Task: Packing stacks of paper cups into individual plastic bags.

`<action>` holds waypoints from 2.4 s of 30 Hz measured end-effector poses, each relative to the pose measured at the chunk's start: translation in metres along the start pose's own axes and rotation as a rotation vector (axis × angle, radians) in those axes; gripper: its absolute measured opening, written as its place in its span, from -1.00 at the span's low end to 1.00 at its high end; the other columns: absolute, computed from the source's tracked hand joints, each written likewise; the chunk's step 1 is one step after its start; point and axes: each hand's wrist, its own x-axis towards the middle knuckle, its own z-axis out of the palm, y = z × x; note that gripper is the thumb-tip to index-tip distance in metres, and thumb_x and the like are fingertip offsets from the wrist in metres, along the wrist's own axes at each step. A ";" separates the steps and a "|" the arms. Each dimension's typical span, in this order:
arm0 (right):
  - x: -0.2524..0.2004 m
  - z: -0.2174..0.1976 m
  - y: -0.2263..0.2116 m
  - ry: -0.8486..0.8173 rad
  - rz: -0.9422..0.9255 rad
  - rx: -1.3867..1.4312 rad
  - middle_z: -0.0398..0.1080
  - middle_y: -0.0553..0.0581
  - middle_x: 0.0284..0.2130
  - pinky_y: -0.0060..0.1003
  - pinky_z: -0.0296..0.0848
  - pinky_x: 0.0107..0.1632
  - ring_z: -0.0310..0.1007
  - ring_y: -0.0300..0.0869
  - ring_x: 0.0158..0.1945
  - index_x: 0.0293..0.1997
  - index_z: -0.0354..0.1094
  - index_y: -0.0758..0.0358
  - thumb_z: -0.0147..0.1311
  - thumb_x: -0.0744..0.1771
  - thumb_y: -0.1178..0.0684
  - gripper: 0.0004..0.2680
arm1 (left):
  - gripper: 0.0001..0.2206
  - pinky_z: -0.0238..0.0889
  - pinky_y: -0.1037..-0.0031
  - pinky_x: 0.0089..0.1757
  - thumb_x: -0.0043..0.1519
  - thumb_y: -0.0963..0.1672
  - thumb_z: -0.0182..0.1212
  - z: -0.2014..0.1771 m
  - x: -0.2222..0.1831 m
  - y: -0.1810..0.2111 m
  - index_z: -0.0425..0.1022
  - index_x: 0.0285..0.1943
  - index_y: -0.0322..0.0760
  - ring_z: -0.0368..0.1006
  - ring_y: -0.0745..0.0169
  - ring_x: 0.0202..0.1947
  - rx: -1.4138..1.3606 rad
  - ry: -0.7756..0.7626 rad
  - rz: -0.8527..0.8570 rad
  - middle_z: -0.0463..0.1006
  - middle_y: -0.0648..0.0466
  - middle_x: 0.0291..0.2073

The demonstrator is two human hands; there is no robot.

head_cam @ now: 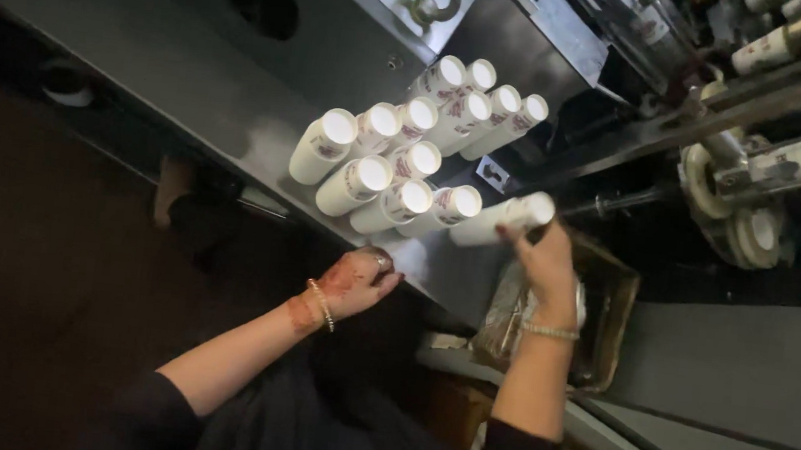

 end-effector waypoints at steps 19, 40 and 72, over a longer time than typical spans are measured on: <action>-0.059 0.065 -0.068 -0.266 -0.185 0.030 0.55 0.15 -0.01 -0.24 0.46 0.15 0.50 -0.20 0.07 0.16 0.42 0.37 0.39 0.21 0.22 -0.60 | -0.74 0.40 0.30 -0.32 0.24 -0.01 0.17 -0.049 -0.007 0.018 0.62 -0.17 -0.25 0.57 0.06 -0.46 -0.208 -0.021 -0.241 0.59 -0.06 -0.51; -0.067 0.056 -0.100 -0.144 -0.299 -0.002 0.56 0.09 -0.08 -0.35 0.49 0.07 0.52 -0.27 -0.01 0.10 0.44 0.29 0.37 0.24 0.21 -0.67 | -0.56 0.40 0.47 -0.33 0.26 0.11 0.16 -0.024 0.022 0.027 0.64 -0.23 -0.35 0.54 0.37 -0.48 -0.505 -0.075 -0.409 0.60 0.09 -0.55; 0.046 0.028 0.033 0.033 0.068 -0.688 0.51 0.30 -0.03 0.05 0.40 0.11 0.50 0.15 0.03 0.14 0.45 0.19 0.41 0.25 -0.11 -0.60 | -0.71 0.42 0.08 -0.15 0.22 0.02 0.20 0.020 -0.063 -0.164 0.62 -0.14 -0.22 0.56 -0.24 -0.17 0.240 -0.280 -0.469 0.65 -0.15 -0.23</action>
